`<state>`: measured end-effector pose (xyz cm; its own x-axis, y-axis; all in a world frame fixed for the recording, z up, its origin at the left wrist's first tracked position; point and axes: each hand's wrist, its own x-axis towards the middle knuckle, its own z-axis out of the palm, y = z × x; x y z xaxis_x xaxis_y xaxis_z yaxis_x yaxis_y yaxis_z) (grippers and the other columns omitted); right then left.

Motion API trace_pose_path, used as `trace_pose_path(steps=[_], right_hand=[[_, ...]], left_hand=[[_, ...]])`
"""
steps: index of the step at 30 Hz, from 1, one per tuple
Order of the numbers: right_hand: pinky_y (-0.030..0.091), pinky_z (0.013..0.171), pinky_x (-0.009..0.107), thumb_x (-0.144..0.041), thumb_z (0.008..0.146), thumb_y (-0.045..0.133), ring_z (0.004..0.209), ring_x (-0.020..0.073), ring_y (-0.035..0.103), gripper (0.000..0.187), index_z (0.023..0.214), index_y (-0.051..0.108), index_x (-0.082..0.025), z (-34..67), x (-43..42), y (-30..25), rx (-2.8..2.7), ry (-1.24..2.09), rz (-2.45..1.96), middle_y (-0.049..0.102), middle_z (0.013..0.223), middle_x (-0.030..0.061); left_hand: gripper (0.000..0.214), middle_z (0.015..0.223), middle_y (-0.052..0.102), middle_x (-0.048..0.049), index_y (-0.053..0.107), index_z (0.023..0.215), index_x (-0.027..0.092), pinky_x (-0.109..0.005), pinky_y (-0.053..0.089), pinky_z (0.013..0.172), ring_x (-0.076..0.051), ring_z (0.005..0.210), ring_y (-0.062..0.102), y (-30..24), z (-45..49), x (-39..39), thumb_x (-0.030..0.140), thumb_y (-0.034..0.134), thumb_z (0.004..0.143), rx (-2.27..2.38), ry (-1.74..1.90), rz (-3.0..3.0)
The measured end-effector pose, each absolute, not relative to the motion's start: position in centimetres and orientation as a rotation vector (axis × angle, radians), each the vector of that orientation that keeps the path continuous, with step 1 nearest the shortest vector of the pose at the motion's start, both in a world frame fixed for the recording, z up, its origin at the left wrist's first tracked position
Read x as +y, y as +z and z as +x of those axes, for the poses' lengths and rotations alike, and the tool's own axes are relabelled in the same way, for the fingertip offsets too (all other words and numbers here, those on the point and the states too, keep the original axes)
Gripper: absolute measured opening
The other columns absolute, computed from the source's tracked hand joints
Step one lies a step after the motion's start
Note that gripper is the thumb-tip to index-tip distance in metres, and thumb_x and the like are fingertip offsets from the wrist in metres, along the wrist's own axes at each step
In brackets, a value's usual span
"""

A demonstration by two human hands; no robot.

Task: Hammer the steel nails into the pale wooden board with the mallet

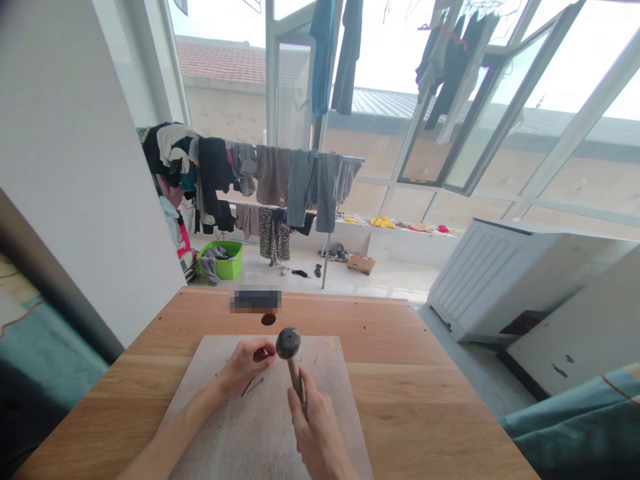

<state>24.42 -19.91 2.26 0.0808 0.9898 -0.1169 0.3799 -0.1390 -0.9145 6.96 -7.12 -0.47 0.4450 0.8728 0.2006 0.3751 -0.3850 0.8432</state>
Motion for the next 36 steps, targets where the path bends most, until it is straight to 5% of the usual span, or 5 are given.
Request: trace_pose_path(steps=[6,12,17,28,36], right_hand=[[0.033,0.030,0.016,-0.055,0.097,0.040,0.033,0.0086,0.040,0.055,0.134,0.052,-0.016,24.0,-19.8,1.6,-1.442,1.050,-1.599,0.040,0.053,-0.0102],[0.041,0.036,0.020,-0.061,0.094,0.044,0.037,0.0127,0.049,0.057,0.131,0.059,-0.020,23.9,-19.9,0.8,-1.461,0.958,-1.606,0.055,0.054,-0.0050],[0.043,0.037,0.022,-0.066,0.092,0.045,0.037,0.0143,0.052,0.060,0.130,0.061,-0.022,24.0,-20.0,1.0,-1.460,0.945,-1.646,0.057,0.054,-0.0040],[0.032,0.027,0.018,-0.062,0.092,0.042,0.032,0.0087,0.040,0.065,0.136,0.054,-0.015,24.6,-20.4,0.5,-1.364,1.011,-1.671,0.047,0.055,-0.0067],[0.032,0.027,0.016,-0.059,0.093,0.041,0.031,0.0084,0.041,0.065,0.137,0.053,-0.013,25.0,-20.5,1.1,-1.371,1.000,-1.656,0.045,0.052,-0.0076]], left_hand=[[0.022,0.076,0.068,-0.0004,0.068,0.094,0.016,-0.021,0.043,0.060,-0.012,0.062,0.057,-0.2,6.9,-7.2,0.018,0.057,0.076,0.982,0.883,1.904],[0.035,0.080,0.072,-0.0017,0.066,0.109,0.015,-0.022,0.046,0.063,-0.015,0.069,0.063,-0.5,6.9,-6.8,0.014,0.058,0.075,0.940,0.855,1.925],[0.033,0.092,0.069,-0.0024,0.064,0.104,0.020,-0.026,0.047,0.074,-0.019,0.083,0.063,1.4,5.6,-7.6,0.010,0.059,0.073,1.015,0.789,2.176],[0.041,0.094,0.070,-0.0126,0.065,0.100,0.018,-0.038,0.044,0.082,-0.030,0.092,0.064,5.0,5.9,-11.7,-0.003,0.047,0.070,1.340,-0.043,2.654],[0.019,0.082,0.068,-0.0011,0.065,0.084,0.020,-0.025,0.046,0.072,-0.018,0.076,0.063,4.0,4.6,-8.8,0.009,0.055,0.071,1.054,0.637,2.251]])
